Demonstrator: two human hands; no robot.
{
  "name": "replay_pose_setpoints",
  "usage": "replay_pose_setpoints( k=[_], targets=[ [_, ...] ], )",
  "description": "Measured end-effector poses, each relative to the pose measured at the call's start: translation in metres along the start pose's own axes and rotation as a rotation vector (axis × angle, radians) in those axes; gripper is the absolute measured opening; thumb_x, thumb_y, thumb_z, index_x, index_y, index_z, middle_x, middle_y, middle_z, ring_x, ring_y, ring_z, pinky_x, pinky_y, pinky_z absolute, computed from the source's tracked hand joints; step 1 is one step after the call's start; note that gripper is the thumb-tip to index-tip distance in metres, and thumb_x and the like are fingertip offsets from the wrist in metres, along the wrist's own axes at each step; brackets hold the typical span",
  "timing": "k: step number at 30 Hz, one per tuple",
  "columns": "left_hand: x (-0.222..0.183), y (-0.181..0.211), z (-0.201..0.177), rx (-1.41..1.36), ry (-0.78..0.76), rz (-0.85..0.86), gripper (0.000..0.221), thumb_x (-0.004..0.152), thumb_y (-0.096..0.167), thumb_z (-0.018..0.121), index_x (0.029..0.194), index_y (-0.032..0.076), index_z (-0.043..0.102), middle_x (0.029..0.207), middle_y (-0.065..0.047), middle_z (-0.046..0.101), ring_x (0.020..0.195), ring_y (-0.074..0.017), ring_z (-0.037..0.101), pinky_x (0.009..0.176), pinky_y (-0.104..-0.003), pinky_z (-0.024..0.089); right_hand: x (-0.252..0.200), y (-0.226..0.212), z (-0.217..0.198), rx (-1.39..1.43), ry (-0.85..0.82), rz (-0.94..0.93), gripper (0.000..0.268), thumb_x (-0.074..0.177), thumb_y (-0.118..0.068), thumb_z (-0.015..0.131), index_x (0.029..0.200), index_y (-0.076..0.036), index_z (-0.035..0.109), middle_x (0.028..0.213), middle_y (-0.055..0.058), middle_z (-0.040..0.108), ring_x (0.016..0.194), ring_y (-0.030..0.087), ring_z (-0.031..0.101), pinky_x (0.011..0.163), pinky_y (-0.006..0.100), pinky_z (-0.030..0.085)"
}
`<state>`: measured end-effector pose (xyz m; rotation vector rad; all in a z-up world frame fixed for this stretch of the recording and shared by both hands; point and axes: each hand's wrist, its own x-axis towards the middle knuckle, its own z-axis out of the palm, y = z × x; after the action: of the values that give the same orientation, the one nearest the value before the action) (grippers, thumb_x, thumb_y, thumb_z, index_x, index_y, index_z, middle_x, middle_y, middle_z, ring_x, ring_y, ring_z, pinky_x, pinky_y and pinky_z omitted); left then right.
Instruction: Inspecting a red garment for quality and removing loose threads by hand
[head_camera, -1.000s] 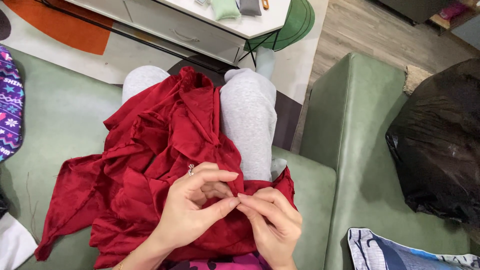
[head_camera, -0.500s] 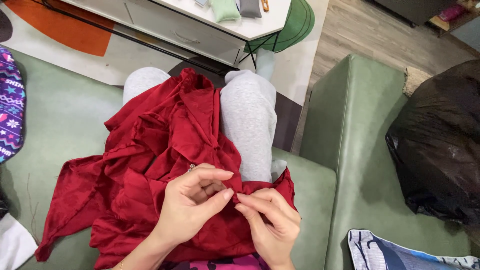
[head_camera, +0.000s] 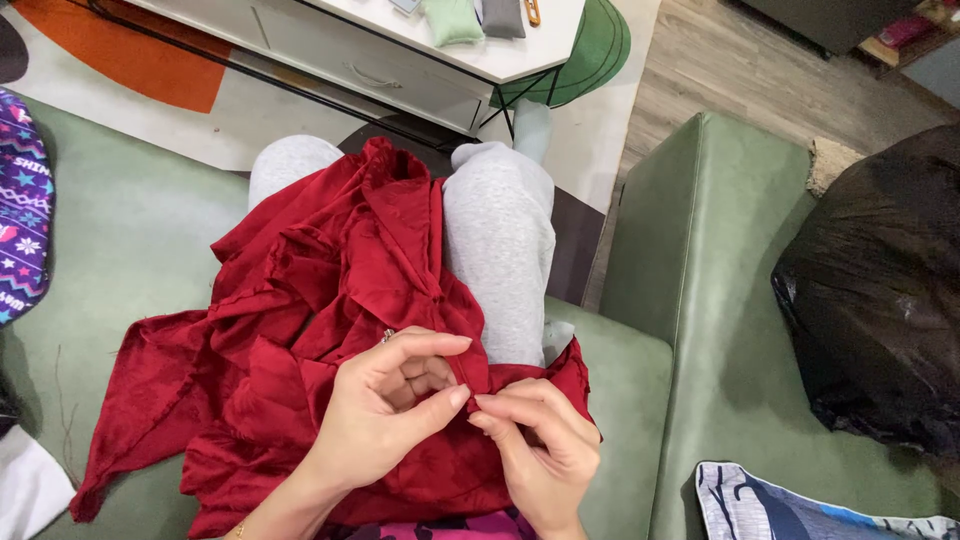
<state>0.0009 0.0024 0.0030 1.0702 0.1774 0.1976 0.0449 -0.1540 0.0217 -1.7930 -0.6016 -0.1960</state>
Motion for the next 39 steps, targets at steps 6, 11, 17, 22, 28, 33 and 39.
replay_pose_setpoints(
  k=[6, 11, 17, 22, 28, 33, 39],
  targets=[
    [0.000, 0.001, -0.001, -0.018, 0.034, -0.029, 0.039, 0.083, -0.012, 0.078, 0.120, -0.002, 0.070, 0.092, -0.009, 0.067, 0.084, -0.0141, 0.070, 0.082, -0.024, 0.062, 0.002, -0.003, 0.004, 0.012, 0.019, 0.003, 0.010, 0.078, -0.002, 0.082, 0.085, -0.003, 0.075, 0.076, 0.010, 0.073, 0.067, 0.015, 0.068, 0.061, 0.021, 0.057],
    [-0.001, -0.006, -0.002, -0.062, 0.061, -0.006, 0.040, 0.082, -0.014, 0.077, 0.120, -0.004, 0.070, 0.091, -0.010, 0.067, 0.082, -0.0155, 0.069, 0.079, -0.026, 0.061, 0.009, -0.014, 0.004, 0.044, -0.022, -0.019, 0.010, 0.084, 0.005, 0.075, 0.091, -0.001, 0.075, 0.078, 0.011, 0.071, 0.069, 0.018, 0.069, 0.064, 0.022, 0.060],
    [0.002, 0.001, -0.003, -0.035, 0.077, -0.012, 0.040, 0.082, -0.012, 0.079, 0.120, -0.002, 0.072, 0.086, -0.010, 0.068, 0.077, -0.0162, 0.070, 0.076, -0.026, 0.061, 0.009, -0.006, 0.002, 0.060, -0.053, -0.062, 0.012, 0.087, 0.005, 0.070, 0.096, -0.001, 0.076, 0.083, 0.012, 0.072, 0.072, 0.019, 0.071, 0.068, 0.022, 0.063],
    [0.000, -0.001, -0.004, -0.081, 0.066, -0.037, 0.039, 0.082, -0.011, 0.079, 0.120, -0.003, 0.072, 0.088, -0.009, 0.067, 0.079, -0.0154, 0.069, 0.076, -0.026, 0.061, 0.005, 0.002, 0.001, 0.083, -0.064, -0.086, 0.010, 0.088, 0.002, 0.072, 0.096, -0.001, 0.076, 0.082, 0.013, 0.072, 0.071, 0.019, 0.071, 0.068, 0.023, 0.062],
    [0.000, -0.002, -0.005, -0.071, 0.079, -0.055, 0.040, 0.081, -0.010, 0.081, 0.120, -0.003, 0.072, 0.086, -0.009, 0.069, 0.079, -0.0148, 0.069, 0.076, -0.026, 0.061, 0.007, 0.002, 0.001, 0.103, -0.066, -0.107, 0.008, 0.090, 0.000, 0.070, 0.096, -0.001, 0.075, 0.081, 0.013, 0.071, 0.068, 0.018, 0.071, 0.065, 0.022, 0.063],
    [-0.001, 0.000, -0.003, -0.089, 0.062, -0.010, 0.041, 0.083, -0.012, 0.078, 0.122, -0.003, 0.070, 0.083, -0.010, 0.067, 0.076, -0.0158, 0.068, 0.074, -0.026, 0.060, 0.009, -0.003, 0.002, 0.094, -0.073, -0.124, 0.010, 0.093, 0.000, 0.067, 0.099, 0.000, 0.074, 0.082, 0.013, 0.071, 0.070, 0.019, 0.070, 0.068, 0.025, 0.062],
    [-0.001, 0.001, -0.002, -0.091, 0.058, -0.018, 0.040, 0.083, -0.011, 0.078, 0.122, -0.003, 0.070, 0.084, -0.010, 0.068, 0.076, -0.0155, 0.068, 0.077, -0.026, 0.060, 0.005, -0.003, 0.004, 0.109, -0.051, -0.088, 0.009, 0.091, 0.002, 0.067, 0.099, 0.001, 0.073, 0.083, 0.013, 0.068, 0.072, 0.020, 0.067, 0.065, 0.024, 0.059]
  ],
)
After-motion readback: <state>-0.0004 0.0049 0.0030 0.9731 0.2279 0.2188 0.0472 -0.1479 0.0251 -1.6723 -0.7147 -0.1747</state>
